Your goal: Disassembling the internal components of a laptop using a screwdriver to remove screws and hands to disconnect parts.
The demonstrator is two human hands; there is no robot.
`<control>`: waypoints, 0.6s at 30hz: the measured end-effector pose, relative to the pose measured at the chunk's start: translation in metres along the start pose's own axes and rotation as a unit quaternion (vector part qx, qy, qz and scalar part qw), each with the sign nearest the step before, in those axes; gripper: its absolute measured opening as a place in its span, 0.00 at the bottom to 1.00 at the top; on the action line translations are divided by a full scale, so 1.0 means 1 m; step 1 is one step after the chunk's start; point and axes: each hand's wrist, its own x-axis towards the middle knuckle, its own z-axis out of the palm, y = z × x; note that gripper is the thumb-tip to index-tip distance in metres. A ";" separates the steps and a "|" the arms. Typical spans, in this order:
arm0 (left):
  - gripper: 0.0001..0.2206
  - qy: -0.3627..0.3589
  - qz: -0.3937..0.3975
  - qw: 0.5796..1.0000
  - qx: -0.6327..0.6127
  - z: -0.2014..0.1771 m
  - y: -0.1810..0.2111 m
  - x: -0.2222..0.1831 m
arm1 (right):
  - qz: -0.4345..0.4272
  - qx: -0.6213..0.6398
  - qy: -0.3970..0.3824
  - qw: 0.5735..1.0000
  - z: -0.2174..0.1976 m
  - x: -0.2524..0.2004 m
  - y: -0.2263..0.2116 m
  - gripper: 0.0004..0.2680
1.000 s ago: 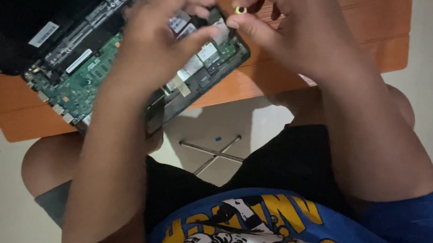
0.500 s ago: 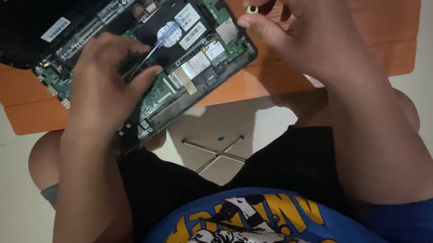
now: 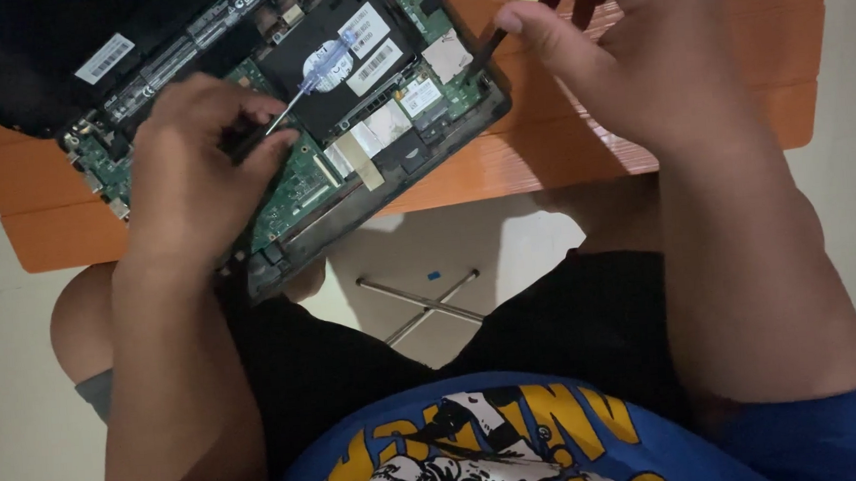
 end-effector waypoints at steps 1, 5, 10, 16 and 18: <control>0.10 0.001 0.000 1.000 0.000 0.001 -0.003 -0.001 | -0.001 0.000 0.000 1.000 0.000 0.000 0.001 0.05; 0.10 0.015 0.014 1.000 -0.009 0.002 -0.008 -0.003 | -0.006 0.009 0.010 1.000 0.001 -0.002 0.005 0.05; 0.10 0.004 -0.011 1.000 -0.002 0.002 -0.006 -0.001 | 0.023 0.024 0.024 0.999 0.004 0.001 0.002 0.05; 0.10 -0.008 -0.016 1.000 0.009 0.005 -0.008 -0.001 | 0.004 0.010 0.009 1.000 0.006 0.003 0.003 0.05; 0.10 -0.008 -0.008 1.000 0.023 0.006 -0.012 -0.002 | -0.009 0.019 0.007 1.000 0.007 0.004 0.007 0.06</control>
